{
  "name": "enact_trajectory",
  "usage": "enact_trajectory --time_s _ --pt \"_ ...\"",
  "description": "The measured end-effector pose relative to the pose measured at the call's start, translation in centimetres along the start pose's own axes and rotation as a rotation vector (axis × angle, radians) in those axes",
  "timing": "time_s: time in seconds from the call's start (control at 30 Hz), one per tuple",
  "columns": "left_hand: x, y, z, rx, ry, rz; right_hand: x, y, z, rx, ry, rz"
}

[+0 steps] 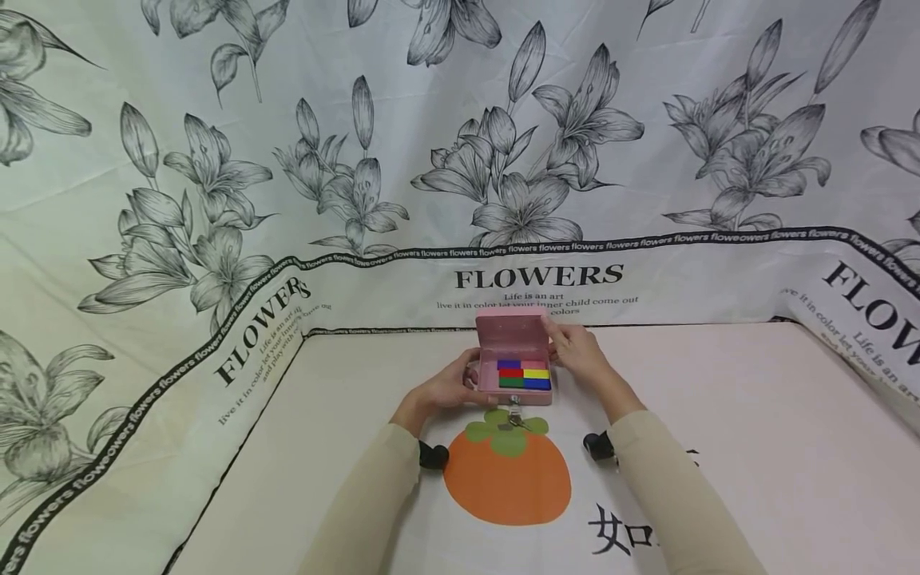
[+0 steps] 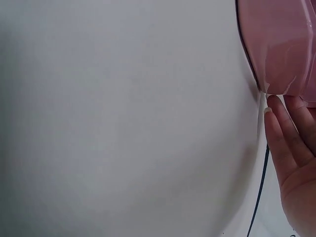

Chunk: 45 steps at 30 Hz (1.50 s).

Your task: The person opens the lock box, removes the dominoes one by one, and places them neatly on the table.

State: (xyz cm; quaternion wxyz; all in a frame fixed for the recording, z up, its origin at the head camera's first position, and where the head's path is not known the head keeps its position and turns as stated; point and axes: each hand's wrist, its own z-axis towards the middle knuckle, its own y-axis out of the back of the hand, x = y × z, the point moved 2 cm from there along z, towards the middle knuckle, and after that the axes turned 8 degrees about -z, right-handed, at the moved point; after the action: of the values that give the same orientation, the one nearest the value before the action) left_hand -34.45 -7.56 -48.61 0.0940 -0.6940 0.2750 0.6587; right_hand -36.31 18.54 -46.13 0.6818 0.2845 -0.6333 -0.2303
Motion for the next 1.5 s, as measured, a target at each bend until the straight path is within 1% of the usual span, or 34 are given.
enact_trajectory --time_s 0.27,0.47,0.77,0.97,1.07,1.3,1.4,1.5 --pt "0.0 0.0 0.1 0.001 0.002 -0.009 0.0 0.3 0.1 0.031 -0.039 -0.004" --pt "0.0 -0.1 0.0 -0.002 0.003 -0.009 0.0 0.2 0.0 0.051 -0.045 0.004" --pt "0.2 0.0 0.1 0.006 0.015 0.004 0.1 0.1 -0.7 0.097 -0.05 0.066" --pt "0.1 0.0 0.2 -0.002 0.019 0.027 0.3 0.2 -1.3 0.089 -0.053 0.065" --pt "0.3 0.0 0.2 -0.005 0.024 0.026 0.5 0.4 -1.6 0.067 -0.033 0.022" --pt "0.3 0.1 0.2 0.011 0.007 0.036 1.2 1.3 -2.7 -0.012 0.071 -0.18" --pt "0.2 0.1 0.2 0.012 0.007 0.039 1.5 1.7 -3.2 -0.026 0.105 -0.25" --pt "0.3 0.0 0.2 0.014 0.014 0.041 1.9 2.2 -3.8 -0.031 0.153 -0.297"
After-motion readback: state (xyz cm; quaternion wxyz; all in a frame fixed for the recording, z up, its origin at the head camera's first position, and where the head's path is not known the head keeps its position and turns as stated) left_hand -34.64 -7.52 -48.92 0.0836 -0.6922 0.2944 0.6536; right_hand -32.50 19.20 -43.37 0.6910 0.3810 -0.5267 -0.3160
